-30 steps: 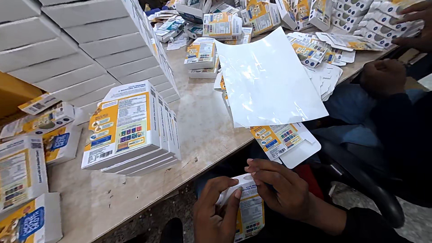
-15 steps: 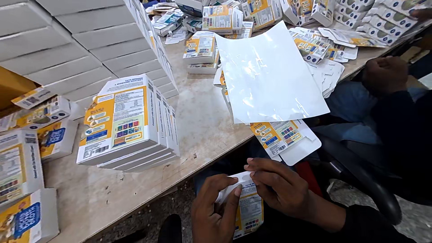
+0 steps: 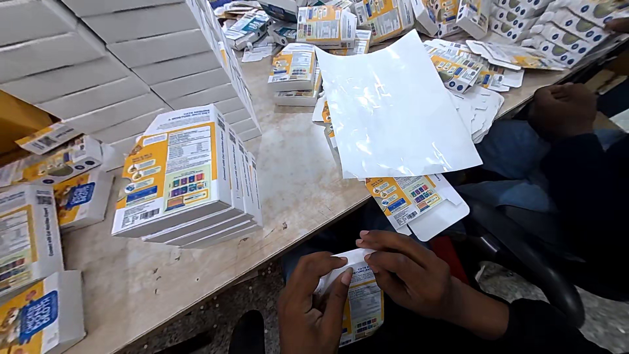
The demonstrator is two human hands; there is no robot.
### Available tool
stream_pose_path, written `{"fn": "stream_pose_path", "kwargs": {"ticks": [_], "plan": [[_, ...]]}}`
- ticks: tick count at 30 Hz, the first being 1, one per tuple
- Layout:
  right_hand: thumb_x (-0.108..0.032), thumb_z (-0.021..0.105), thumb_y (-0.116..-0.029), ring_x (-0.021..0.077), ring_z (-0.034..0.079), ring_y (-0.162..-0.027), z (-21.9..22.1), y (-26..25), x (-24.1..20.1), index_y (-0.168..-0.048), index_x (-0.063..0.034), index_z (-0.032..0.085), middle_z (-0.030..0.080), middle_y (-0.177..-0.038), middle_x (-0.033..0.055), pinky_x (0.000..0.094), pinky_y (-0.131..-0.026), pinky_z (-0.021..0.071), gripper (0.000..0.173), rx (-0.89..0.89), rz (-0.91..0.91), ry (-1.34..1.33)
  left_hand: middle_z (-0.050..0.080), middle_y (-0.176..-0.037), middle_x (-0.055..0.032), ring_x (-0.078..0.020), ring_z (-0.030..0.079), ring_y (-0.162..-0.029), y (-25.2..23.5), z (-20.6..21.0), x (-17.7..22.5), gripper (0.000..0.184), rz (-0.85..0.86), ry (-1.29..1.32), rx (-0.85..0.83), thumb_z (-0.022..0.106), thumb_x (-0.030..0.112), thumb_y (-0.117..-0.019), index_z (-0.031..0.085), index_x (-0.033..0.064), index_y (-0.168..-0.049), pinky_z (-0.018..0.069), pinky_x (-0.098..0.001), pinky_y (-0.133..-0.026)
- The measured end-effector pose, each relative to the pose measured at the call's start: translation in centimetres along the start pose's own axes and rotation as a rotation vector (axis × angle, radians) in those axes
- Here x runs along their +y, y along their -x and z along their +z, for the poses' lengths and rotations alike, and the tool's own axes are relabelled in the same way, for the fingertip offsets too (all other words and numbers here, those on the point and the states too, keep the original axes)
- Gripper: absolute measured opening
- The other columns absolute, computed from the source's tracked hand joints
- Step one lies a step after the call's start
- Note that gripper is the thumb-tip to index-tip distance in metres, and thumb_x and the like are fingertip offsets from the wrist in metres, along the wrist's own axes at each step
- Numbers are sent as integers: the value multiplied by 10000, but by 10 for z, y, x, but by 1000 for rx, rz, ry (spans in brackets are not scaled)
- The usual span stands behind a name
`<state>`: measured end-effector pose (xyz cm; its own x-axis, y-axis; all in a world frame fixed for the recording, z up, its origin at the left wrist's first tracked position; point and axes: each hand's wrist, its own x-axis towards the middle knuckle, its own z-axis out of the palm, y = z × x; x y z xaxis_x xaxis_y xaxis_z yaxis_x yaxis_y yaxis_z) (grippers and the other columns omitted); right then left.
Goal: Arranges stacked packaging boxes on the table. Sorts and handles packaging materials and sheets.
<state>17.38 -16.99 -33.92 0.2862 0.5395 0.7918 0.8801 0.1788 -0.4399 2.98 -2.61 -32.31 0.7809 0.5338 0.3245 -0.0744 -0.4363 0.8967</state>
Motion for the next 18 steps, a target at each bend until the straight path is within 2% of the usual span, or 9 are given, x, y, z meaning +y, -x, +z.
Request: {"fn": "stream_pose_path", "kwargs": {"ticks": [5,10,15,18], "plan": [[-80,625,-1000,211,665,-1198,0,0,0,-1033,-10,666,671,-1225,159,305,-980,597,87,-21,8,6,689,-1085,-51,-108,687,-869,0,0,0,167,-1,6,3,713,237,-963,753,105,-1057,599,-206,-681],[-93,611,-1011,218,644,-1240,-3,0,0,-1073,-15,683,665,-1263,154,309,-1007,586,123,-76,23,-3,689,-1084,-54,-103,687,-874,-1,-1,0,163,-6,12,1,716,227,-960,752,100,-1055,600,-202,-685],[-201,649,-992,196,591,-1300,-12,-3,0,-1199,-25,664,612,-1351,128,320,-1047,564,272,-160,128,-137,682,-1085,-60,-104,679,-867,-1,-2,0,161,-15,18,-9,710,204,-961,742,80,-1059,595,-203,-680],[-238,677,-979,183,597,-1290,-17,-4,1,-1240,-35,656,598,-1376,107,336,-1033,578,331,-189,216,-209,680,-1089,-73,-113,683,-861,0,-4,0,164,-25,39,-10,709,195,-963,740,72,-1066,602,-211,-672]]}}
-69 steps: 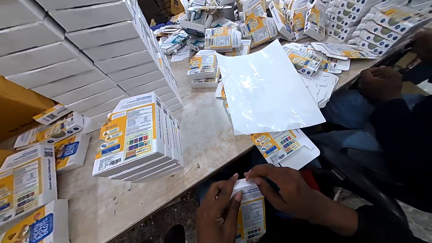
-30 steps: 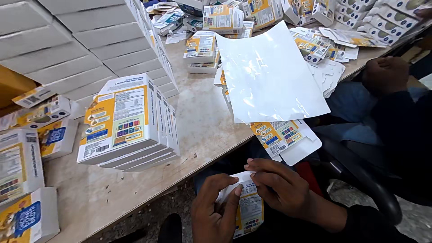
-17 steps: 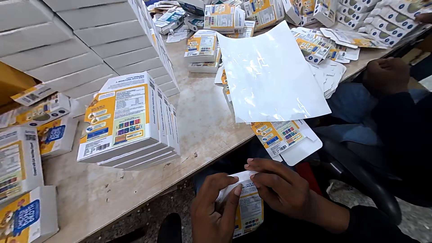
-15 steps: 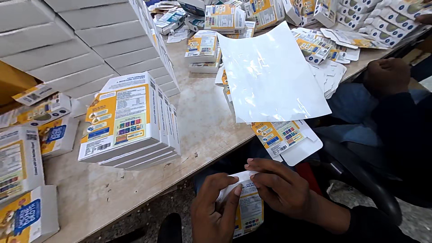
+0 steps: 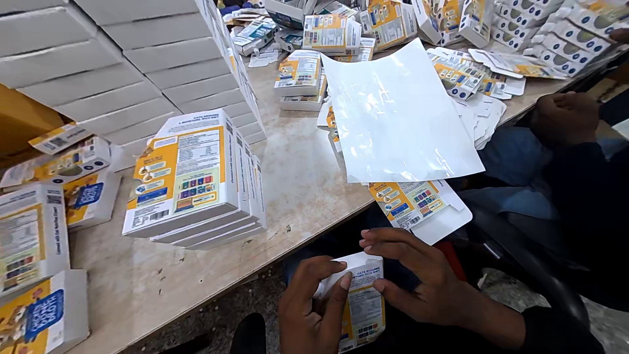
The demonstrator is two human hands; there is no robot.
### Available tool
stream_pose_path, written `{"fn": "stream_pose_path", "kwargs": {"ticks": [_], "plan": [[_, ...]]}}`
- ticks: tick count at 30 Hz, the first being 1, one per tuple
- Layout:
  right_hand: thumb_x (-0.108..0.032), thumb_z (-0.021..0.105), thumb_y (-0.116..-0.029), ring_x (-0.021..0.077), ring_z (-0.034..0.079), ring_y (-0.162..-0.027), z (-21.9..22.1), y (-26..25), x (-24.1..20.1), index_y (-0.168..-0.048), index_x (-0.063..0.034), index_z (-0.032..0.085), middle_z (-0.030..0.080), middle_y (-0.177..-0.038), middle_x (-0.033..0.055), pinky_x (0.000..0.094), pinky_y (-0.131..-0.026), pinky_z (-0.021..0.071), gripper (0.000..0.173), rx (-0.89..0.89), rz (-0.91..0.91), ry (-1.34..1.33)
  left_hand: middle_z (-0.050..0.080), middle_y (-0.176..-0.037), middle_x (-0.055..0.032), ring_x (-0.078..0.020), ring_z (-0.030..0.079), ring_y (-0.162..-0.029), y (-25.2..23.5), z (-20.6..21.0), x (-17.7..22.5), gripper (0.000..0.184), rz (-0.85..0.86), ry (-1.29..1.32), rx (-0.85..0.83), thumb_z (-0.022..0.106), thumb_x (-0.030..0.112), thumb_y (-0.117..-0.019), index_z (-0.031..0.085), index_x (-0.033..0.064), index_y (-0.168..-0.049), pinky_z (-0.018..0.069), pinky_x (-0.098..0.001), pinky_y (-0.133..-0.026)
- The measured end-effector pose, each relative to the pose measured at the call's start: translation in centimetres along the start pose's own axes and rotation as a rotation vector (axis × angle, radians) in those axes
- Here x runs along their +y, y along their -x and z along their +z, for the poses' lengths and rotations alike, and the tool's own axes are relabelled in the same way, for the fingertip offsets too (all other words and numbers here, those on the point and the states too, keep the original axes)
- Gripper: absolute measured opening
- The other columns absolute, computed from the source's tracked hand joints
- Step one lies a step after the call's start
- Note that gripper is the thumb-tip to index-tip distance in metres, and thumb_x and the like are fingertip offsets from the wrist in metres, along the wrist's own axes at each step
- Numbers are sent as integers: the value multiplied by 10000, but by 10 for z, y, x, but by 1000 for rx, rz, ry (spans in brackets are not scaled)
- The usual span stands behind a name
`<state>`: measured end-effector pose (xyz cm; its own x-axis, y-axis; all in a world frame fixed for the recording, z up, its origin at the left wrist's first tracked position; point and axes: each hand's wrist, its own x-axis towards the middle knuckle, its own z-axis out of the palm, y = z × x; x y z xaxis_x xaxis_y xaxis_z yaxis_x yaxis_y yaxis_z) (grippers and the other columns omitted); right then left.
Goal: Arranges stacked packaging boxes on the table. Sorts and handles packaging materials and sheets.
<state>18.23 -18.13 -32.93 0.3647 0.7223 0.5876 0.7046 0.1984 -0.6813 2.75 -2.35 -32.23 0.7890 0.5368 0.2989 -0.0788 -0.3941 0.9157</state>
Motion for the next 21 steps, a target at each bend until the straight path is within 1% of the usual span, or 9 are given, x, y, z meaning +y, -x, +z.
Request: {"fn": "stream_pose_path", "kwargs": {"ticks": [2,6,9,11,15,19,21], "plan": [[-223,679,-977,176,599,-1285,-2,0,1,-1238,-38,678,602,-1377,100,327,-1030,579,320,-13,15,-6,681,-1093,-76,-121,687,-866,0,0,0,166,-2,10,-1,712,191,-962,739,71,-1073,608,-221,-680],[-224,689,-984,169,618,-1255,-1,2,3,-1206,-51,726,638,-1333,99,308,-1020,579,284,-51,3,11,680,-1093,-78,-126,691,-879,1,0,0,167,-3,15,-2,715,190,-960,738,69,-1074,614,-226,-694],[-252,699,-985,153,639,-1218,1,2,4,-1231,-67,726,653,-1320,98,292,-994,587,309,-75,-7,19,682,-1091,-78,-128,692,-885,1,0,0,166,-4,18,-1,715,187,-960,739,67,-1072,612,-223,-696],[-269,697,-987,145,637,-1218,1,0,4,-1242,-79,725,651,-1326,96,283,-992,582,319,-99,-9,18,684,-1092,-80,-126,690,-885,1,0,-1,163,-2,22,2,716,181,-958,739,63,-1069,608,-219,-695],[-295,709,-980,157,631,-1224,2,-6,4,-1244,-67,723,649,-1320,108,289,-999,577,349,-144,-25,-3,684,-1090,-81,-129,686,-906,2,0,-2,159,7,25,3,720,175,-954,734,60,-1063,608,-226,-728],[-318,711,-979,179,620,-1252,4,-10,6,-1267,-54,712,653,-1324,124,299,-1027,559,391,-186,-59,-7,683,-1093,-83,-137,687,-915,2,-1,-3,164,1,37,-4,720,173,-953,725,59,-1072,609,-234,-742],[-317,691,-993,190,614,-1262,6,-7,8,-1315,-62,686,652,-1334,121,307,-1045,546,410,-206,-98,42,683,-1091,-78,-134,686,-913,3,-3,-4,163,-10,42,-3,718,177,-954,722,67,-1073,606,-231,-736]]}}
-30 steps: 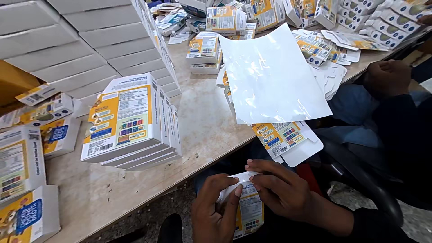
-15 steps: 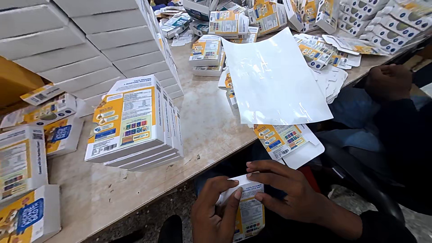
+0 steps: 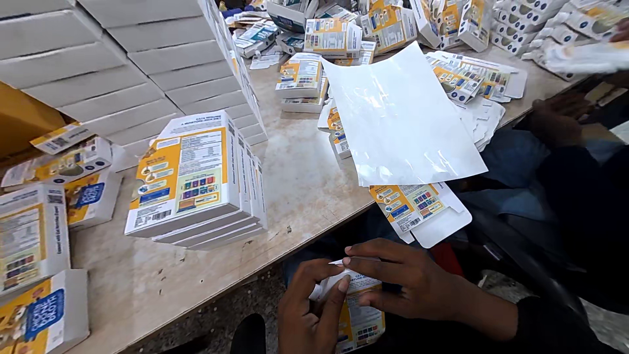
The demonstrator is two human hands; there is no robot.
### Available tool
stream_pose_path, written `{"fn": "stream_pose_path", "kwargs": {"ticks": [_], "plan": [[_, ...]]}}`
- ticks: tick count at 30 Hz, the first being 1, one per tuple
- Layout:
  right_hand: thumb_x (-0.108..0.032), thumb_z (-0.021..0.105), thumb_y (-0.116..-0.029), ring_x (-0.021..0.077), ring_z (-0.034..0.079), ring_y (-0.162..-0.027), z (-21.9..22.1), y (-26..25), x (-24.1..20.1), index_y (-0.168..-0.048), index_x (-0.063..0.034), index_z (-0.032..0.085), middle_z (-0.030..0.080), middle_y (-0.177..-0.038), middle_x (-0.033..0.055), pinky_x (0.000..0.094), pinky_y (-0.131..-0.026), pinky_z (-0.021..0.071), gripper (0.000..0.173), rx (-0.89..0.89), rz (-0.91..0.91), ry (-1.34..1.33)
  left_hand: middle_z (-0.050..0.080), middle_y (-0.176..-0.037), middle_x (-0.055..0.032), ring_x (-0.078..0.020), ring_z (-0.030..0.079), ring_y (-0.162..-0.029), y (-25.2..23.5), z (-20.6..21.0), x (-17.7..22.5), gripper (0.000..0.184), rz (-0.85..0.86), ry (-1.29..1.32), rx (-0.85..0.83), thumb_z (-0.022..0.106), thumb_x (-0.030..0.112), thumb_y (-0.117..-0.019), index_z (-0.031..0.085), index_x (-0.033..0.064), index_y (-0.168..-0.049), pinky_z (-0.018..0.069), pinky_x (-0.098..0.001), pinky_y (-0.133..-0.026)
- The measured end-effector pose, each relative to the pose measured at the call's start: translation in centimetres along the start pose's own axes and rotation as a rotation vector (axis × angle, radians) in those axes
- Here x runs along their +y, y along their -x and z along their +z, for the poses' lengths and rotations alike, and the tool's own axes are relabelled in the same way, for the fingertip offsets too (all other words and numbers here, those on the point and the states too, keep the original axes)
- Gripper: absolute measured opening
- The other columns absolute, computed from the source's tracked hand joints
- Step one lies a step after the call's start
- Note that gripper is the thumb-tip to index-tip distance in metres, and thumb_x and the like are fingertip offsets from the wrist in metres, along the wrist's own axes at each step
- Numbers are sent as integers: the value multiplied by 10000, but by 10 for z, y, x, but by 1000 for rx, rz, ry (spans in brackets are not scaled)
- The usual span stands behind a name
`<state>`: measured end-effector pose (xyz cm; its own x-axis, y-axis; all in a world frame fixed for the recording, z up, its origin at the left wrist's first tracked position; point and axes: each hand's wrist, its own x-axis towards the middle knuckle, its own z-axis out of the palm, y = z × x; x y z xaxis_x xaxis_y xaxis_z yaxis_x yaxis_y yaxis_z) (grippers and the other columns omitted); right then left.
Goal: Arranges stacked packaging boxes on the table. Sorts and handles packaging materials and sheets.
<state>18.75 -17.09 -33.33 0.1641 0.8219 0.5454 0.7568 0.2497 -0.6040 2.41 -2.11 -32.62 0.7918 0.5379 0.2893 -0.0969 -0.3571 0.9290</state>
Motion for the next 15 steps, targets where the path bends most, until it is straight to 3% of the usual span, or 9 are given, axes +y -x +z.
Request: {"fn": "stream_pose_path", "kwargs": {"ticks": [6,12,15], "plan": [[-259,576,-1062,267,578,-1327,-6,9,-1,-1422,-45,582,624,-1378,170,350,-1107,497,419,-64,-152,282,682,-1117,-93,-144,689,-945,-2,-3,6,152,-38,82,-48,713,150,-957,735,59,-1076,611,-233,-738],[-256,572,-1064,313,513,-1390,-20,17,7,-1467,-98,543,519,-1494,193,365,-1105,494,434,-188,-231,303,680,-1129,-96,-137,684,-944,-4,-1,7,149,-41,87,-77,696,141,-967,733,54,-1082,604,-231,-743],[-247,593,-1054,312,528,-1377,-25,16,13,-1427,-111,585,522,-1497,189,364,-1094,505,396,-214,-268,266,679,-1128,-92,-137,685,-950,-5,-2,6,151,-36,97,-84,701,150,-968,732,61,-1086,606,-231,-745]]}}
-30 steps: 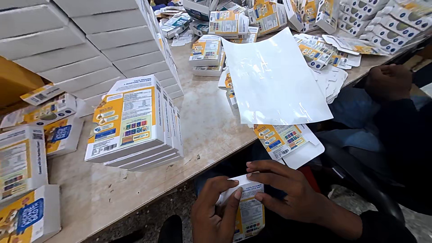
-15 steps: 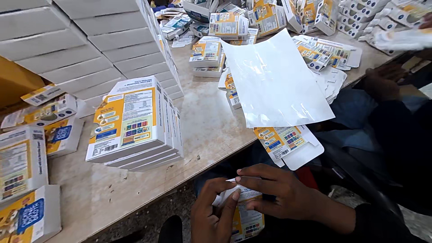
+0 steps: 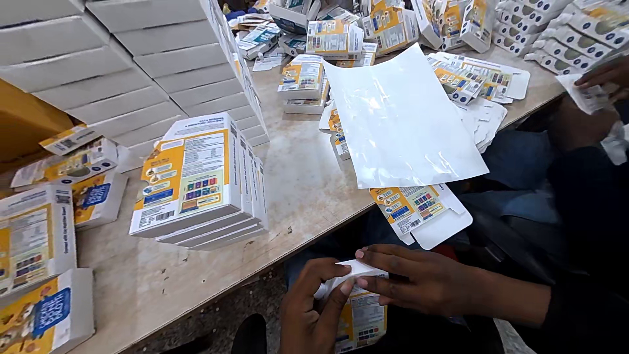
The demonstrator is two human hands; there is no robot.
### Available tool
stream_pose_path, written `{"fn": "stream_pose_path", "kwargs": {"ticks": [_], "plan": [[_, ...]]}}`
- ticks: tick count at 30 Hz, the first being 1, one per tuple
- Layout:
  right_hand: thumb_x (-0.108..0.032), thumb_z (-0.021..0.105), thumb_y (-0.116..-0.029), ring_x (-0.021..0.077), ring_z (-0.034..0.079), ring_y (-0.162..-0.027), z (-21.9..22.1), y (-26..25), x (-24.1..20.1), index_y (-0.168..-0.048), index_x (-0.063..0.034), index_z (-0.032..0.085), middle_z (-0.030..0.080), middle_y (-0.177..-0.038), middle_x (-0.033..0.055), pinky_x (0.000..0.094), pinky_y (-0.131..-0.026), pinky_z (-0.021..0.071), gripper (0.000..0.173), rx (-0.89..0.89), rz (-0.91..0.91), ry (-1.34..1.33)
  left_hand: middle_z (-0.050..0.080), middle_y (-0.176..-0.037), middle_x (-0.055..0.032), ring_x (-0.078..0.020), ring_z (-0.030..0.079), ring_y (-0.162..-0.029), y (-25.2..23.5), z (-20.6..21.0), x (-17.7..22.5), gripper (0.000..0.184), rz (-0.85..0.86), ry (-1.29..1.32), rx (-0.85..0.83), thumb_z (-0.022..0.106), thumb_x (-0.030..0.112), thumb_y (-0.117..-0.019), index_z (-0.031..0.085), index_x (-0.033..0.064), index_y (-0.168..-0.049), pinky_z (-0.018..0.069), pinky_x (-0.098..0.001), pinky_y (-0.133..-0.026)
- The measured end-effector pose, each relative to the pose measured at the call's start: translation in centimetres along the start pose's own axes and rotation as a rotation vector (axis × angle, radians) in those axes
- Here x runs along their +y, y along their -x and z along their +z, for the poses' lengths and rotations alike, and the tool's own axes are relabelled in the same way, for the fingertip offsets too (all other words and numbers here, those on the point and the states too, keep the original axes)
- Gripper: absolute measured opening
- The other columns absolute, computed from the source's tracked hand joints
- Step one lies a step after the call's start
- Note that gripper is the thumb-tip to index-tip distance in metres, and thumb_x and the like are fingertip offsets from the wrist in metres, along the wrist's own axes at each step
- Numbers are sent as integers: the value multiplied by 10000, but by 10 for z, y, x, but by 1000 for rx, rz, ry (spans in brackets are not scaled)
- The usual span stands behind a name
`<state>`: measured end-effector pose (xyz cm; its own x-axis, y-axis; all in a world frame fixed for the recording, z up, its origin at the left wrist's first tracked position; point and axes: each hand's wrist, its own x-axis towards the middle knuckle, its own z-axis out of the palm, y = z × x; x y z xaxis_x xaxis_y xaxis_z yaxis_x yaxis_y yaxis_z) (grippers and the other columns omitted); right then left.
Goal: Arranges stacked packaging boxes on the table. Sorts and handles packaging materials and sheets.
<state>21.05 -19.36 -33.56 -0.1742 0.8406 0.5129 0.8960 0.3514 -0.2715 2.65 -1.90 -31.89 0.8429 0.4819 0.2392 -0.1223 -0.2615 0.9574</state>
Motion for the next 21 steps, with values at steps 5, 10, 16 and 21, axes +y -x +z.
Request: {"fn": "stream_pose_path", "kwargs": {"ticks": [5,10,16,21], "plan": [[-291,650,-1022,309,537,-1380,-3,-2,-11,-1149,-78,735,586,-1422,223,407,-1124,497,263,183,100,-196,674,-1144,-84,-130,683,-968,-2,-2,3,140,-9,29,-24,692,139,-972,719,67,-1089,605,-227,-760],[-240,706,-987,158,692,-1127,-3,-20,-12,-1191,-51,741,690,-1260,126,278,-944,607,280,339,235,-255,670,-1147,-87,-128,684,-957,-3,-3,4,145,-20,53,-37,688,122,-973,714,55,-1098,607,-223,-755],[-199,676,-1006,131,686,-1129,11,-15,-7,-1172,-41,743,713,-1224,104,239,-949,582,239,307,297,-245,673,-1149,-103,-147,693,-940,-6,-1,-1,187,-45,18,-41,671,117,-981,709,23,-1139,617,-247,-741],[-250,706,-987,116,711,-991,8,-8,-4,-1093,-4,702,723,-1119,112,248,-860,609,268,338,454,-318,646,-1190,-143,-148,694,-1007,0,-3,0,601,-155,-88,-141,730,136,-935,424,-95,-1399,623,-322,-843]]}}
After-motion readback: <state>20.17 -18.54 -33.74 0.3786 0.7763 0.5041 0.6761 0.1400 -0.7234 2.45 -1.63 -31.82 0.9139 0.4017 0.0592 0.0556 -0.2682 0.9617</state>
